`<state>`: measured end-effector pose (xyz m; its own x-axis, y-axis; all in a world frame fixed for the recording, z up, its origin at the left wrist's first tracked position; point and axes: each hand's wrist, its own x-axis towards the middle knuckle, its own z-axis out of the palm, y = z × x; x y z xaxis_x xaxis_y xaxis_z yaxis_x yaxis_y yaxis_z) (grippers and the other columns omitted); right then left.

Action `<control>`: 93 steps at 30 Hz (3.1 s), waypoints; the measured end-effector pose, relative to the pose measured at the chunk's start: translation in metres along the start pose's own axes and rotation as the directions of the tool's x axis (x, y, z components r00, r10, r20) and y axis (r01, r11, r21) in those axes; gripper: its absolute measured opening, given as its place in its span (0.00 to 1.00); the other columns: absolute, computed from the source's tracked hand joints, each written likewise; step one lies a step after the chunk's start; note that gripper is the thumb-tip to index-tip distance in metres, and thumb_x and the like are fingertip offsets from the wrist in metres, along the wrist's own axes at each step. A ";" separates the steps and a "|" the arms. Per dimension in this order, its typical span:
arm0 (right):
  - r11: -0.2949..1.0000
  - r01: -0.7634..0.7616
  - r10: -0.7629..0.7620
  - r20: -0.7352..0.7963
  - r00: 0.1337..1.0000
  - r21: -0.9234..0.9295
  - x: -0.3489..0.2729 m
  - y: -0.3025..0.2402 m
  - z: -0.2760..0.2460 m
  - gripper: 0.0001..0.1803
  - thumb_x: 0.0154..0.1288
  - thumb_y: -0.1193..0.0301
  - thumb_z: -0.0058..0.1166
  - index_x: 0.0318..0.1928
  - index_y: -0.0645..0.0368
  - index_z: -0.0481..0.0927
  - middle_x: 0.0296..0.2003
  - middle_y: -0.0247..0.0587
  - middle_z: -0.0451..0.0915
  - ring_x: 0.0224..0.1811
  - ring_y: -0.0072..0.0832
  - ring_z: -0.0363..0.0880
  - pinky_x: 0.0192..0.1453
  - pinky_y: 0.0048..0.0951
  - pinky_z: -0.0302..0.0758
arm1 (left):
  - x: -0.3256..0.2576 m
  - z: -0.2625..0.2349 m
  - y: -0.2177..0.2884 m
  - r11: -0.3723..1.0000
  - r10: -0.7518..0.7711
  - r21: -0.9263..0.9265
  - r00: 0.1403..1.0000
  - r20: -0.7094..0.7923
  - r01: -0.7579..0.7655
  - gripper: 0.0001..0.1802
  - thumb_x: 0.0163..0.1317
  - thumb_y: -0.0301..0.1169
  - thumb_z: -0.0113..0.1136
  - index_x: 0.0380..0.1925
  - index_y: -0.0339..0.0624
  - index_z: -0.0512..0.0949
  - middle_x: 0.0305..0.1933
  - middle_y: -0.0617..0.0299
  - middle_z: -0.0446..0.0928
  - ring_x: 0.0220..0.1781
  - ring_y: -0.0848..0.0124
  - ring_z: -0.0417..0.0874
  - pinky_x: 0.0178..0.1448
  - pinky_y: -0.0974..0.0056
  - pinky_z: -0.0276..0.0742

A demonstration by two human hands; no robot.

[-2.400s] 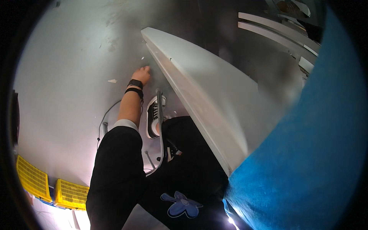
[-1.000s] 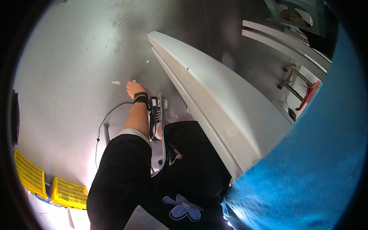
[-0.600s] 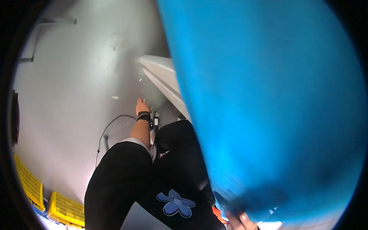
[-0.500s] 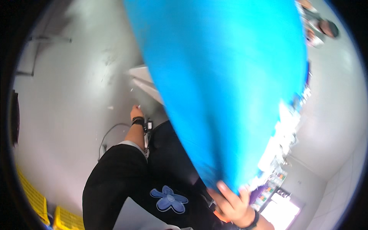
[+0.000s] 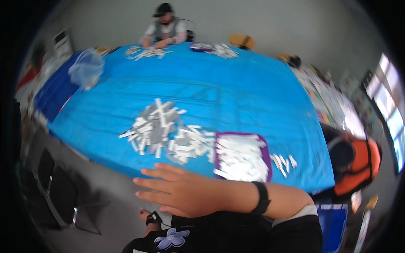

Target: Sorting and organizing small white labels or paper strips on a table.

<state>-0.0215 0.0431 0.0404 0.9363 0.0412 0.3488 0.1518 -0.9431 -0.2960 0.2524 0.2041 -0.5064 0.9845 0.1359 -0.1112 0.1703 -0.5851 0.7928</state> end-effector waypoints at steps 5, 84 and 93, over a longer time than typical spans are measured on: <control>0.903 -0.387 0.307 -0.350 0.885 -0.185 -0.120 -0.029 -0.067 0.28 0.54 0.70 0.59 0.58 0.55 0.72 0.60 0.45 0.67 0.63 0.45 0.63 0.65 0.49 0.61 | 0.082 -0.112 0.130 0.811 0.449 -0.189 0.796 -0.407 -0.554 0.16 0.67 0.32 0.50 0.49 0.30 0.74 0.50 0.48 0.77 0.50 0.58 0.79 0.56 0.60 0.73; 0.832 -0.426 0.548 -0.650 0.527 0.356 -0.237 0.005 -0.043 0.11 0.49 0.83 0.61 0.36 0.62 0.80 0.34 0.41 0.81 0.32 0.32 0.81 0.33 0.28 0.77 | -0.338 -0.168 0.501 0.576 0.419 -0.732 -0.638 0.646 -0.363 0.16 0.57 0.18 0.54 0.46 0.39 0.79 0.34 0.55 0.78 0.34 0.64 0.80 0.36 0.66 0.74; 0.658 -0.729 0.658 -0.616 0.434 0.189 -0.268 -0.003 -0.060 0.11 0.49 0.82 0.63 0.35 0.61 0.80 0.33 0.42 0.81 0.31 0.33 0.80 0.34 0.27 0.75 | -0.339 -0.170 0.492 0.518 0.554 -0.761 -0.524 0.647 -0.392 0.15 0.57 0.17 0.54 0.43 0.37 0.81 0.34 0.53 0.81 0.31 0.68 0.82 0.35 0.71 0.75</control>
<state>-0.2919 0.0146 0.0011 0.3112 -0.8056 0.5041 -0.5225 -0.5881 -0.6173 -0.0048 0.0064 0.0233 -0.3940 -0.9125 0.1100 -0.3299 0.2522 0.9097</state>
